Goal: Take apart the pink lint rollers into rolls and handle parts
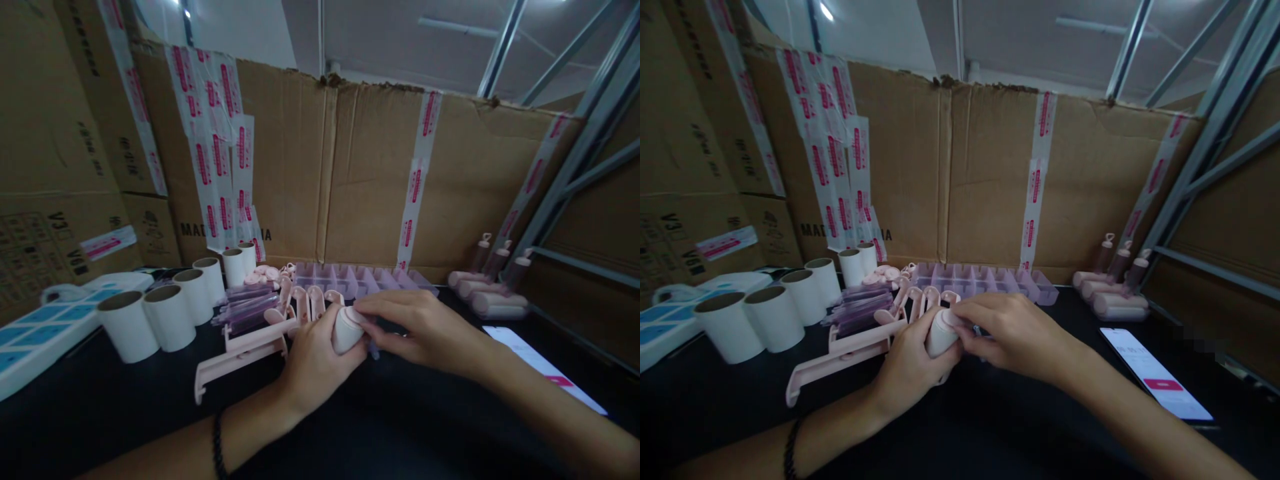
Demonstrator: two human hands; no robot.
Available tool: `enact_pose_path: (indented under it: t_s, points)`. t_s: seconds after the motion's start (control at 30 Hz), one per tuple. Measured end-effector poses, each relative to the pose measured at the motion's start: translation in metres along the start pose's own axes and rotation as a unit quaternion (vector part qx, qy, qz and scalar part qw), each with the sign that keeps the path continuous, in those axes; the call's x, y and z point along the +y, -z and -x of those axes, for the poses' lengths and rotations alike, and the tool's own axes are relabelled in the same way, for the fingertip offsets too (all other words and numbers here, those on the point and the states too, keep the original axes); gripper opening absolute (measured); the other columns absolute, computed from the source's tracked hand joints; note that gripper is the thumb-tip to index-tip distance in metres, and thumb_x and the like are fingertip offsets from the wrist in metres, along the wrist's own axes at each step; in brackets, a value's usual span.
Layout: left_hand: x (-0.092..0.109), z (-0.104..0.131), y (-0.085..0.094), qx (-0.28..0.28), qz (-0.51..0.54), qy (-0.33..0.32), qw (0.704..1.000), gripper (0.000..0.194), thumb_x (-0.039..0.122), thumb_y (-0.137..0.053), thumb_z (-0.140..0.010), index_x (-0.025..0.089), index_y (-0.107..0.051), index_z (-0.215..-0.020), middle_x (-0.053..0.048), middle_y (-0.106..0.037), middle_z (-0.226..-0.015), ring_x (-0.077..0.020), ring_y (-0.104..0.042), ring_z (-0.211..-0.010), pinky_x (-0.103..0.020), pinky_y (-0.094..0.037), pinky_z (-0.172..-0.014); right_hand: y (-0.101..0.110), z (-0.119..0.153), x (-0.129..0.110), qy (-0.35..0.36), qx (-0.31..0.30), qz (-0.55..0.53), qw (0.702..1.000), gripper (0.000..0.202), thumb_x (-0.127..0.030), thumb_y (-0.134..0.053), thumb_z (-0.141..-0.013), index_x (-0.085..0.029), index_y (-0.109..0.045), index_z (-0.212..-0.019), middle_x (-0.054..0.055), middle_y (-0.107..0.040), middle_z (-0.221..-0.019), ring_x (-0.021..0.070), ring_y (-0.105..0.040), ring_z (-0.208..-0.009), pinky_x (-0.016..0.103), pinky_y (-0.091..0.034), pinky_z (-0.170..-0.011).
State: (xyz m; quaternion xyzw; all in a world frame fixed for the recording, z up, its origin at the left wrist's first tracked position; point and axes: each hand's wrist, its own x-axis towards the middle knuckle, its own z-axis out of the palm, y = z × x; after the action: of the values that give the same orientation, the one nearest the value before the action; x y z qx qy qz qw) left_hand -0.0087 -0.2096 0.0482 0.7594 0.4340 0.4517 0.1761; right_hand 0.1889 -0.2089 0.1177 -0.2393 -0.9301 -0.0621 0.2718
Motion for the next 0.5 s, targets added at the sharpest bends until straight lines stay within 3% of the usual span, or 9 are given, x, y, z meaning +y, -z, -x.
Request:
enact_pose_path:
  t_s: [0.1,0.2,0.37,0.5]
  points:
    - [0.000,0.000,0.002,-0.002,-0.014,-0.007,1.000,0.025,0.031,-0.068,-0.081,0.020,-0.063,-0.102,-0.004,-0.074,-0.089,-0.0252,-0.071,-0.080,-0.031,-0.047,-0.064,0.013,-0.012,-0.010,0.002,-0.094,0.084,0.992,0.032,-0.017,-0.062,-0.095,-0.012,-0.062,-0.126,0.012,-0.075,-0.106,0.0258,-0.074,-0.093,0.035,-0.059,-0.078]
    - [-0.003,0.000,0.004,-0.008,-0.024,-0.032,0.999,0.030,0.032,-0.069,-0.079,0.019,-0.063,-0.106,-0.007,-0.076,-0.092,-0.0280,-0.073,-0.083,-0.034,-0.051,-0.068,0.020,-0.022,-0.018,0.022,-0.150,0.133,0.979,0.044,-0.017,-0.066,-0.090,-0.007,-0.056,-0.131,0.015,-0.074,-0.104,0.0278,-0.074,-0.088,0.036,-0.059,-0.073]
    - [-0.010,0.001,0.004,-0.005,-0.049,-0.066,0.997,0.048,0.035,-0.070,-0.080,0.018,-0.057,-0.122,-0.010,-0.077,-0.102,-0.0306,-0.075,-0.091,-0.035,-0.055,-0.072,0.014,-0.027,-0.024,0.089,-0.161,0.181,0.966,0.038,-0.015,-0.066,-0.090,-0.002,-0.058,-0.125,0.019,-0.073,-0.103,0.0285,-0.073,-0.088,0.037,-0.058,-0.073]
    - [-0.012,0.000,0.005,0.001,-0.058,-0.075,0.996,0.042,0.034,-0.072,-0.079,0.019,-0.058,-0.116,-0.009,-0.077,-0.100,-0.0314,-0.075,-0.094,-0.036,-0.056,-0.074,0.006,-0.024,-0.029,0.080,-0.165,0.229,0.956,0.026,-0.004,-0.062,-0.086,-0.006,-0.059,-0.112,0.016,-0.070,-0.095,0.0282,-0.070,-0.082,0.038,-0.058,-0.068]
